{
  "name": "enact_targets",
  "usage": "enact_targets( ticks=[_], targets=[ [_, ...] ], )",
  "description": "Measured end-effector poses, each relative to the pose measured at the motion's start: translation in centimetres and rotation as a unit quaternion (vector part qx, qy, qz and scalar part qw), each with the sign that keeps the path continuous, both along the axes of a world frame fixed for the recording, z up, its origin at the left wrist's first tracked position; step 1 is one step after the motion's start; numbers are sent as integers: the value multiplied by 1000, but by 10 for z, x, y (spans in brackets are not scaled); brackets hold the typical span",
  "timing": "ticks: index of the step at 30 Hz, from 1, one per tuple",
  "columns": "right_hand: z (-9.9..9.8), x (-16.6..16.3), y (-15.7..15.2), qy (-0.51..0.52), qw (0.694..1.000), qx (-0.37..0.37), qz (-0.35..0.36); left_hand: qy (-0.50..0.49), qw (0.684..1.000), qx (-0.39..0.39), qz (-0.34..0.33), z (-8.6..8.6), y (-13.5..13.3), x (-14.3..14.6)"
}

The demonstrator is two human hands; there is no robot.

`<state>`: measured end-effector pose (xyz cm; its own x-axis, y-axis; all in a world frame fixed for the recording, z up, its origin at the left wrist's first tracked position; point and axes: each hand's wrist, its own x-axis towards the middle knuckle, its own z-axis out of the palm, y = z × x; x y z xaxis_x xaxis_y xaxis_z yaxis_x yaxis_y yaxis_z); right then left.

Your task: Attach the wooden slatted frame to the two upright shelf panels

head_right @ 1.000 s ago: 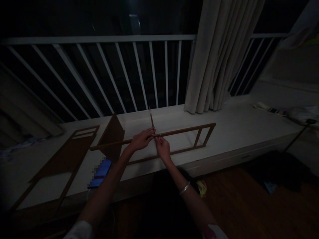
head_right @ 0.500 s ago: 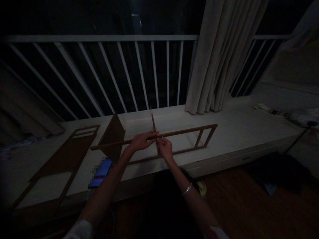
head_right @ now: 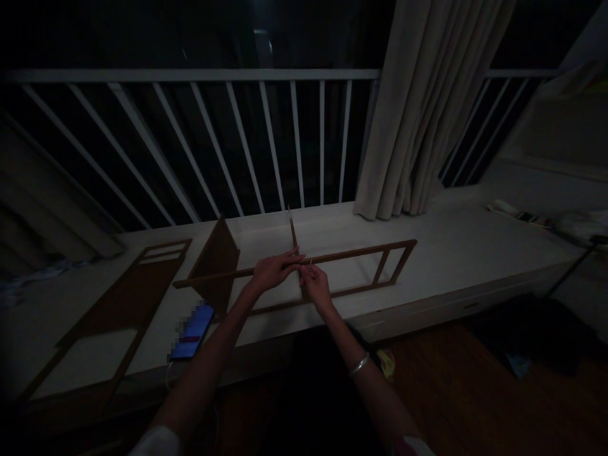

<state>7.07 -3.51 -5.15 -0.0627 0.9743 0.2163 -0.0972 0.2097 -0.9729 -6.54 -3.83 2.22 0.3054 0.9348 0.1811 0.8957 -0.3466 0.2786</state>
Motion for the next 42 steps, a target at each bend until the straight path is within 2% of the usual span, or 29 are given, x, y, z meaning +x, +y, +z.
enact_targets(
  ticks=[12,20,25,37,42],
  targets=[
    [-4,1,2,-17,1000,-1,15,-3,999,-9,31,1,0,3],
    [-2,-1,-5,-48,998,31,-38,-15,999,-11,38,5,-2,4],
    [-10,6,-18,-63,996,-18,-62,-21,999,4,29,3,0,2],
    [-23,22,-41,-89,995,9,-35,-22,999,-13,34,4,-1,2],
    [-35,26,-41,-81,995,-4,57,-13,1000,10,25,1,0,2]
  ],
)
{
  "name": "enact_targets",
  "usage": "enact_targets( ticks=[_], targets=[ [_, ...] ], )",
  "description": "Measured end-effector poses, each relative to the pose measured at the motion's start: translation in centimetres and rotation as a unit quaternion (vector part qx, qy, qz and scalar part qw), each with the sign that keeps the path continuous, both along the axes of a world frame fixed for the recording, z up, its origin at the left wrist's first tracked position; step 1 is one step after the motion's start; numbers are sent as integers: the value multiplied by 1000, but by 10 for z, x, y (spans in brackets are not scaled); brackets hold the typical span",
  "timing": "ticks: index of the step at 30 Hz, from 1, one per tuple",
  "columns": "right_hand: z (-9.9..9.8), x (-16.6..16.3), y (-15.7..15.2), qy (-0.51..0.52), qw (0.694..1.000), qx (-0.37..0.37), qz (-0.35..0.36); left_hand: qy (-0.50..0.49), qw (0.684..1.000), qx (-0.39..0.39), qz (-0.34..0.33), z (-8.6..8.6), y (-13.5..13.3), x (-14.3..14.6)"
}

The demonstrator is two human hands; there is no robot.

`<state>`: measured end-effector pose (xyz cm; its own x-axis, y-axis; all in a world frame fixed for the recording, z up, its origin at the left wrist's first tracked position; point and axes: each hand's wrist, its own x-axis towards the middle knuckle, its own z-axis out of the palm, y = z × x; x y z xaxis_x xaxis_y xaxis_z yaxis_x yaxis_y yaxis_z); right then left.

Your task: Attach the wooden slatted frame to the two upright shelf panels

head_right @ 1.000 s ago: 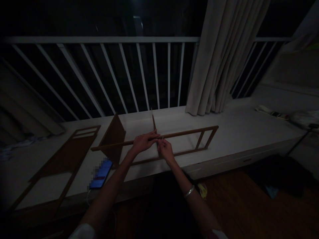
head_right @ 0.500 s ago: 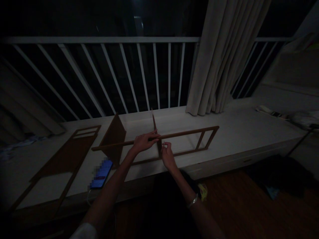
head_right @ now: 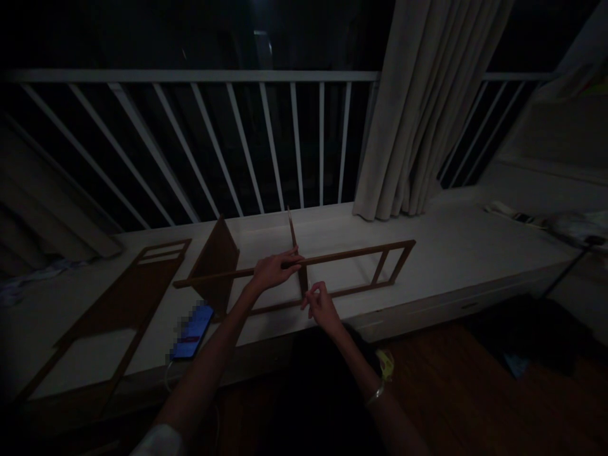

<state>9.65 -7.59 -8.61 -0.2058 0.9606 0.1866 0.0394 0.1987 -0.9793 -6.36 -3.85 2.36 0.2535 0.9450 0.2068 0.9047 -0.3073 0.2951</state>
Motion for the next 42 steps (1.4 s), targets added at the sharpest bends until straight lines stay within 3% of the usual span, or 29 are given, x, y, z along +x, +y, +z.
enact_targets(
  ticks=[11,20,27,34,42],
  targets=[
    [10,-1,7,72,997,-23,-14,10,1000,2,17,1,-1,2],
    [21,-5,3,30,999,12,-10,8,1000,9,6,-2,2,0],
    [27,-4,11,-94,993,63,-24,4,1000,6,1,-2,1,0],
    [34,-6,21,-32,997,74,-12,2,1000,5,3,-3,3,0],
    [26,-20,36,-9,992,78,-94,4,1000,4,4,-2,3,0]
  ],
)
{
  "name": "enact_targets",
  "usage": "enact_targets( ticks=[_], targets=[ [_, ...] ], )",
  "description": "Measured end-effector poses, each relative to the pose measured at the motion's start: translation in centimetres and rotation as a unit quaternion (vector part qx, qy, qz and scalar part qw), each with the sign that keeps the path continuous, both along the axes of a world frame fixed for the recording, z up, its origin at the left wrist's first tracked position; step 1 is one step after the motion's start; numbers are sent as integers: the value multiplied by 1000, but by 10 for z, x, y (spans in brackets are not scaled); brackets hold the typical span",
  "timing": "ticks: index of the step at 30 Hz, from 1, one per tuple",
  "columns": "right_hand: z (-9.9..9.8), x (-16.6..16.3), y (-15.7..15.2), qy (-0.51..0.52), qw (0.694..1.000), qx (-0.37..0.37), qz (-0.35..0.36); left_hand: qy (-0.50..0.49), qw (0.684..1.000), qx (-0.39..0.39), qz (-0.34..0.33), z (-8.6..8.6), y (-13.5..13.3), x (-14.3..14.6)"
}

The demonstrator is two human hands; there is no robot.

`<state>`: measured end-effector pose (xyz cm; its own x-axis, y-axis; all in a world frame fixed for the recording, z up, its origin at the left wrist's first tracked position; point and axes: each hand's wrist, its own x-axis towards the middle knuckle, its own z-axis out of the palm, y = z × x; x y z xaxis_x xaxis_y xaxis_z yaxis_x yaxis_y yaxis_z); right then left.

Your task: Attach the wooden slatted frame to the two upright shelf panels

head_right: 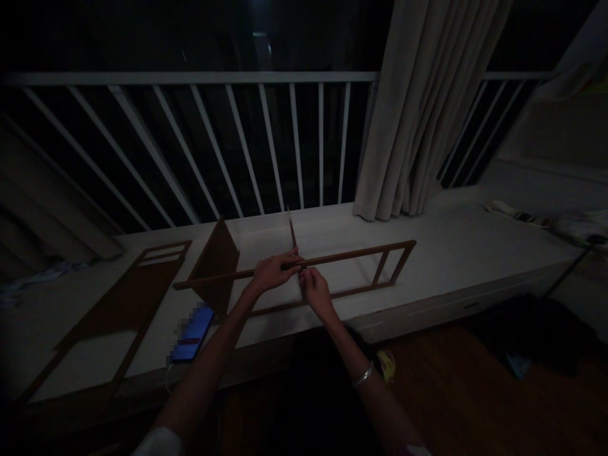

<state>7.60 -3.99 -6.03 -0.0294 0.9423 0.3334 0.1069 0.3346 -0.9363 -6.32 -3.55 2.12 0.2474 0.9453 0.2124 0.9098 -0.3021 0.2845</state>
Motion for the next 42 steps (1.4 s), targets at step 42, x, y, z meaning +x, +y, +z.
enact_targets(
  ticks=[42],
  targets=[
    [22,2,-19,-311,937,112,-116,-9,1000,-8,-6,4,-4,-2]
  ],
)
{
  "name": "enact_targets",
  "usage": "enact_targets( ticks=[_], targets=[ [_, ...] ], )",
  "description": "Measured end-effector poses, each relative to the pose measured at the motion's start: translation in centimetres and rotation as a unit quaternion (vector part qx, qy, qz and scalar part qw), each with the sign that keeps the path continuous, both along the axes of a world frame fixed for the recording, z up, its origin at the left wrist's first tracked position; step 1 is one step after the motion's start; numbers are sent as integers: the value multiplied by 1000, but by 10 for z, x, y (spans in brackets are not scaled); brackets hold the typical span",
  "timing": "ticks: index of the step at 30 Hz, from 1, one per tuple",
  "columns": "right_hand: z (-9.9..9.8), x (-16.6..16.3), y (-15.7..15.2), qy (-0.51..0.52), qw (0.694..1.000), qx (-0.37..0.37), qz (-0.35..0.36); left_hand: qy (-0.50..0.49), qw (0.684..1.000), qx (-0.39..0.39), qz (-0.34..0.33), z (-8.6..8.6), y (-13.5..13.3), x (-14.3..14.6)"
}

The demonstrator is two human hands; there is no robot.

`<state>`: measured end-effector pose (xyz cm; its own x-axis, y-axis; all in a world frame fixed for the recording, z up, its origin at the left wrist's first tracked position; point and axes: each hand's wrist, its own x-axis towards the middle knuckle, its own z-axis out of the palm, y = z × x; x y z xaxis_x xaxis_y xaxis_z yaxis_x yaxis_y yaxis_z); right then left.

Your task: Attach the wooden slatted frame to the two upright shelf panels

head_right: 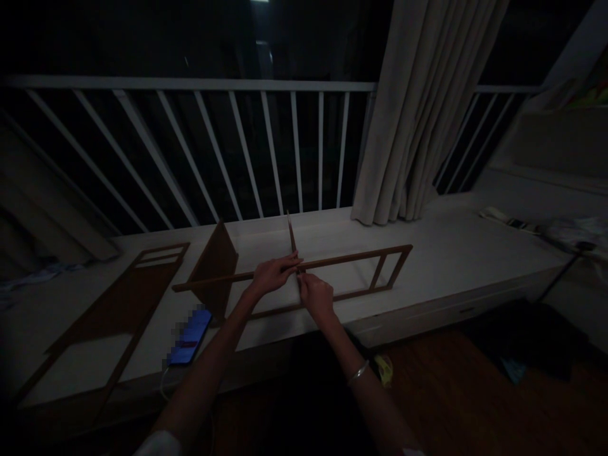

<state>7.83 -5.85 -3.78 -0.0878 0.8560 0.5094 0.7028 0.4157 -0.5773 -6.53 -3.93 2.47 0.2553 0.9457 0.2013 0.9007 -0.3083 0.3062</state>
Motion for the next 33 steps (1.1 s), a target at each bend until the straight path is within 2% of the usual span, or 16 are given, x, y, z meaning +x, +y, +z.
enact_targets(
  ticks=[4,8,10,14,19,21,23,27,33],
  targets=[
    [-6,-4,5,120,989,-48,65,-4,1000,3,1,-3,2,-1],
    [-14,-9,13,273,953,-101,85,-12,1000,14,-5,-5,3,-2],
    [-16,-11,15,318,937,-116,85,-16,1000,9,-8,-4,3,-2],
    [-15,-10,18,330,935,-110,66,-28,999,-24,-28,0,7,-6],
    [-9,-8,15,328,938,-102,47,-38,990,-59,-125,7,19,-17],
    [-7,-8,13,337,934,-110,53,-32,986,-87,-142,11,24,-20],
    [-6,-9,12,354,925,-121,63,-16,985,-93,-141,15,27,-22],
    [-5,-10,10,401,897,-165,91,22,987,-42,-154,19,31,-23],
    [-4,-10,7,456,856,-223,100,-39,981,-53,-184,8,35,-25]
  ],
)
